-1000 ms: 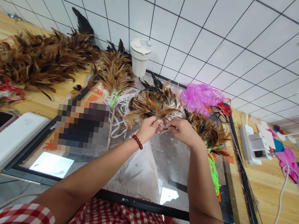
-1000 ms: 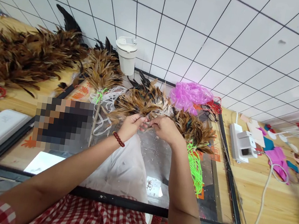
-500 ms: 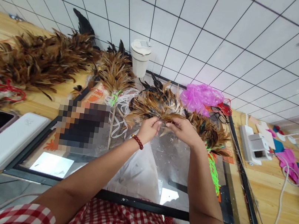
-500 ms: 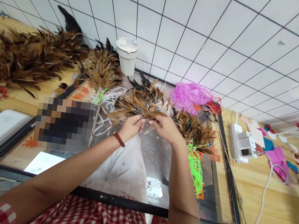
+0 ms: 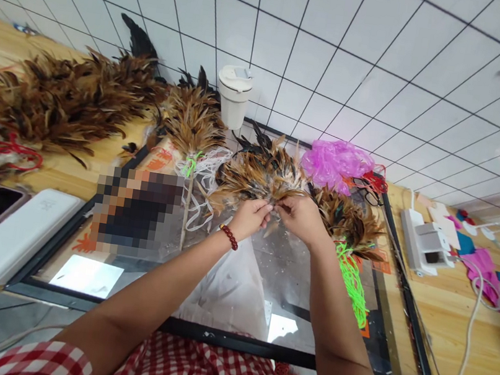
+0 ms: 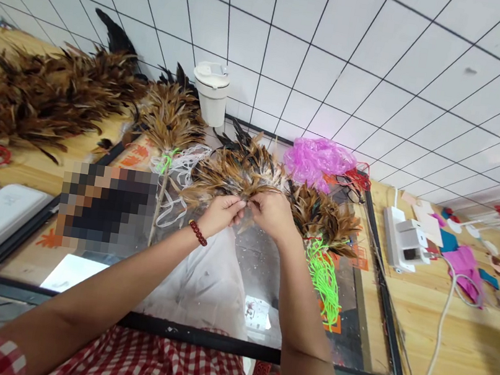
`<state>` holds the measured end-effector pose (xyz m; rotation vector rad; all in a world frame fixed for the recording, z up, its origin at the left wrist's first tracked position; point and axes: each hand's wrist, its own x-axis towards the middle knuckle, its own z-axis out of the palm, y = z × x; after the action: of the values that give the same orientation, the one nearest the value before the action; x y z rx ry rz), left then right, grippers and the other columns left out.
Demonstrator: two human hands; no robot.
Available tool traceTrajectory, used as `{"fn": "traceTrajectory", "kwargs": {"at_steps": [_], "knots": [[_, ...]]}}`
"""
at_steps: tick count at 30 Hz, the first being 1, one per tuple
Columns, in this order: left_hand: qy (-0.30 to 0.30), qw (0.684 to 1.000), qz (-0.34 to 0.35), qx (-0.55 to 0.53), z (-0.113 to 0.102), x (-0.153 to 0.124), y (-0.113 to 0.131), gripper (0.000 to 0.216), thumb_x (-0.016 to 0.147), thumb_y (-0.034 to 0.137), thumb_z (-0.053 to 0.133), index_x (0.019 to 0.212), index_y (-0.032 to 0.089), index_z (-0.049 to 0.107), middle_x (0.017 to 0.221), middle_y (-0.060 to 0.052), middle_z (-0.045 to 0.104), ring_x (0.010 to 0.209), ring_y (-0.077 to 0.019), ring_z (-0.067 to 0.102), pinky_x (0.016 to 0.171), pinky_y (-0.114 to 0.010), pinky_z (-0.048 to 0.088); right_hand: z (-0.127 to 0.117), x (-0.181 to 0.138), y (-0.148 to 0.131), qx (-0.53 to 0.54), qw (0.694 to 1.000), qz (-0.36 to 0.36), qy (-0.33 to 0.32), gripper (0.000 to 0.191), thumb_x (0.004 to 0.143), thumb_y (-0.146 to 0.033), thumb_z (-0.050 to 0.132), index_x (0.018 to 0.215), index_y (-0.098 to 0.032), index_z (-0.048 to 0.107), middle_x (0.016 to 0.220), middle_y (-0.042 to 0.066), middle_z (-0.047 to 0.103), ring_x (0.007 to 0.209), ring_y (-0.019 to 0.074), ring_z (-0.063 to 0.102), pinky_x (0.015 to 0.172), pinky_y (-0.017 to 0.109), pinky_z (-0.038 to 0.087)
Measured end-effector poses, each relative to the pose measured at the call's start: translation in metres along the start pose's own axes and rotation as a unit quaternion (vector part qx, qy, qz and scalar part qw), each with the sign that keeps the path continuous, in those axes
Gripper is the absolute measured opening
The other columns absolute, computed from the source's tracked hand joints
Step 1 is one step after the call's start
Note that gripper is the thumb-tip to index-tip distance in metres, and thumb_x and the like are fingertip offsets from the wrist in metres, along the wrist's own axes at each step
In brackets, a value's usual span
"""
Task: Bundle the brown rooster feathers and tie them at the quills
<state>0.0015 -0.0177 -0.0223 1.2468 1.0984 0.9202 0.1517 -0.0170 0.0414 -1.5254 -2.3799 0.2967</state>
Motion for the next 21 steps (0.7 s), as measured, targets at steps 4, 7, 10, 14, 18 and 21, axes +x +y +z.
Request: {"fn": "traceTrajectory", "kwargs": {"at_steps": [4, 7, 10, 14, 18, 21], "knots": [[-0.002, 1.000, 0.030, 0.000, -0.001, 0.001, -0.001, 0.023, 0.083, 0.024, 0.051, 0.062, 0.015, 0.055, 0.048, 0.005, 0.048, 0.037, -0.0054, 0.043, 0.042, -0.019, 0.032, -0.001, 0.000, 0.002, -0.016, 1.000, 0.020, -0.009, 0.020, 0.083, -0.023, 0.053, 0.085, -0.018, 0.072, 0.082, 0.007, 0.071, 0.075, 0.0175, 0.061, 0.067, 0.026, 0.038], [0.052, 0.996, 0.042, -0.054, -0.001, 0.003, -0.001, 0.022, 0.084, 0.026, 0.051, 0.065, 0.015, 0.056, 0.049, 0.006, 0.047, 0.037, -0.0048, 0.042, 0.042, -0.019, 0.032, -0.002, -0.003, 0.008, -0.025, 0.998, 0.023, -0.054, 0.020, 0.081, -0.020, 0.055, 0.092, -0.019, 0.071, 0.088, 0.007, 0.071, 0.079, 0.0178, 0.062, 0.070, 0.025, 0.039], [0.072, 0.989, 0.028, -0.125, -0.001, 0.004, 0.002, 0.022, 0.084, 0.030, 0.053, 0.068, 0.015, 0.056, 0.051, 0.005, 0.049, 0.036, -0.0043, 0.041, 0.040, -0.018, 0.030, 0.002, -0.004, 0.010, 0.007, 0.987, -0.044, -0.156, 0.023, 0.074, -0.013, 0.060, 0.092, -0.021, 0.072, 0.090, 0.005, 0.071, 0.082, 0.0165, 0.062, 0.074, 0.024, 0.040], [0.091, 0.978, 0.002, -0.190, -0.001, 0.005, 0.006, 0.022, 0.082, 0.033, 0.056, 0.070, 0.014, 0.057, 0.051, 0.005, 0.050, 0.035, -0.0035, 0.040, 0.037, -0.017, 0.026, 0.010, -0.002, 0.006, -0.011, 0.977, -0.027, -0.209, 0.015, 0.070, -0.009, 0.059, 0.073, -0.018, 0.071, 0.083, 0.007, 0.069, 0.080, 0.0181, 0.060, 0.072, 0.026, 0.039], [0.117, 0.960, -0.015, -0.256, -0.003, 0.006, 0.009, 0.022, 0.081, 0.034, 0.060, 0.073, 0.014, 0.056, 0.052, 0.006, 0.048, 0.036, -0.0034, 0.039, 0.034, -0.016, 0.021, 0.008, -0.001, 0.007, 0.113, 0.975, -0.006, -0.189, 0.014, 0.072, -0.009, 0.052, 0.070, -0.015, 0.065, 0.073, 0.005, 0.065, 0.068, 0.0150, 0.056, 0.066, 0.026, 0.040], [0.120, 0.949, -0.028, -0.291, -0.003, 0.006, 0.011, 0.024, 0.080, 0.035, 0.062, 0.072, 0.014, 0.055, 0.054, 0.004, 0.052, 0.039, -0.0049, 0.045, 0.035, -0.016, 0.027, 0.002, -0.001, 0.014, 0.329, 0.940, 0.041, -0.077, 0.009, 0.078, -0.024, 0.055, 0.076, -0.016, 0.059, 0.069, 0.001, 0.060, 0.062, 0.0117, 0.052, 0.062, 0.024, 0.041]]}}
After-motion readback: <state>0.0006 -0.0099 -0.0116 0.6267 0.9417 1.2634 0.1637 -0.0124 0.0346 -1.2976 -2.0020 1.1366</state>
